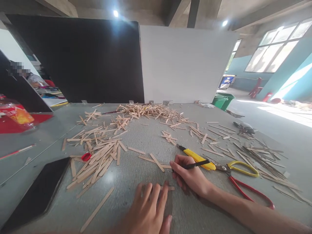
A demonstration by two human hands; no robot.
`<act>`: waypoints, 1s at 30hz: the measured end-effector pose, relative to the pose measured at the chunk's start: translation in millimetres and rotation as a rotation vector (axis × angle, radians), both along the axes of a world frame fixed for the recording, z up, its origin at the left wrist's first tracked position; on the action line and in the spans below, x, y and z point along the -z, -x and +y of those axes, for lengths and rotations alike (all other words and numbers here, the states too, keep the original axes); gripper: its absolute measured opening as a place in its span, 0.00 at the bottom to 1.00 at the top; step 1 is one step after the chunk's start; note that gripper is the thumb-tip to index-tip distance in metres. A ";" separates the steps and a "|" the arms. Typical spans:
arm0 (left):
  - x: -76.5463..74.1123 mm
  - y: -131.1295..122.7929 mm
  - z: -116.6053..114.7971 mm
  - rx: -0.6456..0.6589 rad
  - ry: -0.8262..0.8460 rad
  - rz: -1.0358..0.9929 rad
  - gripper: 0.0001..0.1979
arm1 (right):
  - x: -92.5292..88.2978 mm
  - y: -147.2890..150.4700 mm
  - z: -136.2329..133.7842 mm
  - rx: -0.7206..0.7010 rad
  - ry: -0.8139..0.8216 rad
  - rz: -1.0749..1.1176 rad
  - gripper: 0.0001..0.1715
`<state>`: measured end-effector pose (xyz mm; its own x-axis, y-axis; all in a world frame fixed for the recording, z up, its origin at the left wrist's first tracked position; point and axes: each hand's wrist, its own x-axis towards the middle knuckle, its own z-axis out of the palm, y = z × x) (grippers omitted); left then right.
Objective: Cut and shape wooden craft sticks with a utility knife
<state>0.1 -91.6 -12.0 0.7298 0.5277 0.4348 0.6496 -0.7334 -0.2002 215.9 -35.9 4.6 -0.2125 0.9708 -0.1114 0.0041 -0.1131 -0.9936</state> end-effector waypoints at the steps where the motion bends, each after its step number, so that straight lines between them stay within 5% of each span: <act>1: 1.8 0.0 0.8 -0.018 0.020 -0.005 0.26 | 0.3 0.2 0.3 -0.008 0.007 -0.001 0.31; 6: 1.5 -1.5 2.9 -0.001 0.058 -0.034 0.21 | 1.7 -0.2 0.3 0.001 0.022 -0.016 0.31; 15: -20.4 -1.4 -8.3 0.097 0.287 0.073 0.19 | 4.0 -2.3 -2.8 -0.021 0.004 -0.046 0.29; 25: -27.8 -3.3 4.9 -0.049 0.535 -0.251 0.24 | 1.2 -4.4 -6.1 -0.018 -0.036 -0.055 0.27; 30: -35.0 -2.4 18.5 -0.060 0.670 -0.229 0.22 | 5.5 -6.0 -4.4 -0.027 -0.091 -0.048 0.26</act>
